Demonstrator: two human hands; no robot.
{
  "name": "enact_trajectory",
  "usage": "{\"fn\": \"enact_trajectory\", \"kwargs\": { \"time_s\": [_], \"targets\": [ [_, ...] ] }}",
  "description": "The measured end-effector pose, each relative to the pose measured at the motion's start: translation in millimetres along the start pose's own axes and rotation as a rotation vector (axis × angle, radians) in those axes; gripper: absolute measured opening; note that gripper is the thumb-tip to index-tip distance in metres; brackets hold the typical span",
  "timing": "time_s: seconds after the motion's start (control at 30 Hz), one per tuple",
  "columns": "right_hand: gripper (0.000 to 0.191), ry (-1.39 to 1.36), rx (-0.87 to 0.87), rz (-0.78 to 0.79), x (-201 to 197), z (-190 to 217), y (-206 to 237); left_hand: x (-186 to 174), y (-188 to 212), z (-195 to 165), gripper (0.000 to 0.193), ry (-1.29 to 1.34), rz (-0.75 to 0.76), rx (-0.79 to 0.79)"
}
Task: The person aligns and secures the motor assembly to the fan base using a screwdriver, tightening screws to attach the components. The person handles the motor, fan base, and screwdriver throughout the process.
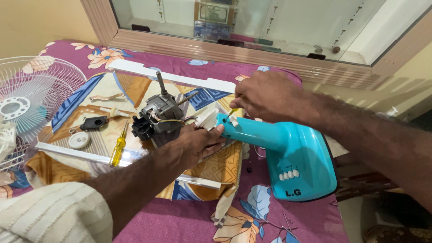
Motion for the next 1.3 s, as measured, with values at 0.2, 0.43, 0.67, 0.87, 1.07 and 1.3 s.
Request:
{"fn": "enact_trajectory", "kwargs": {
  "time_s": [0.2,0.43,0.67,0.87,1.07,1.3],
  "targets": [
    [0.045,0.06,0.086,0.094,6,-7,-7,-1,0,-1,0.04,-0.028,-0.012,0.003],
    [0.026,-0.041,0.089,0.024,4,-10,5,6,10,-13,0.038,-0.061,0.077,0.033],
    [0.024,-0.117,-0.269,-0.171,-5,17,16,10,16,-22,0.059,0.081,0.105,-0.013],
    [0.033,-0.166,-0.428,-0.228,-8,48,16,13,11,-21,0.053,0.154,0.198,0.032],
    [0.031,-0.198,0.147,0.091,11,1,5,23,-1,-5,0.064,0.132,0.059,0.019],
    [0.031,-0.261,-0.262,-0.145,-6,12,16,32,-1,-15,0.069,0.153,0.114,0.016]
  ]
}}
Point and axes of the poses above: each hand's wrist, its own y-axis away from the middle knuckle, its own x-axis out of the palm, z = x × y, the point moved 10 cm from there along -y, towards the middle knuckle, and after that the axes turned 13 degrees about -y, right-handed, at the moved point
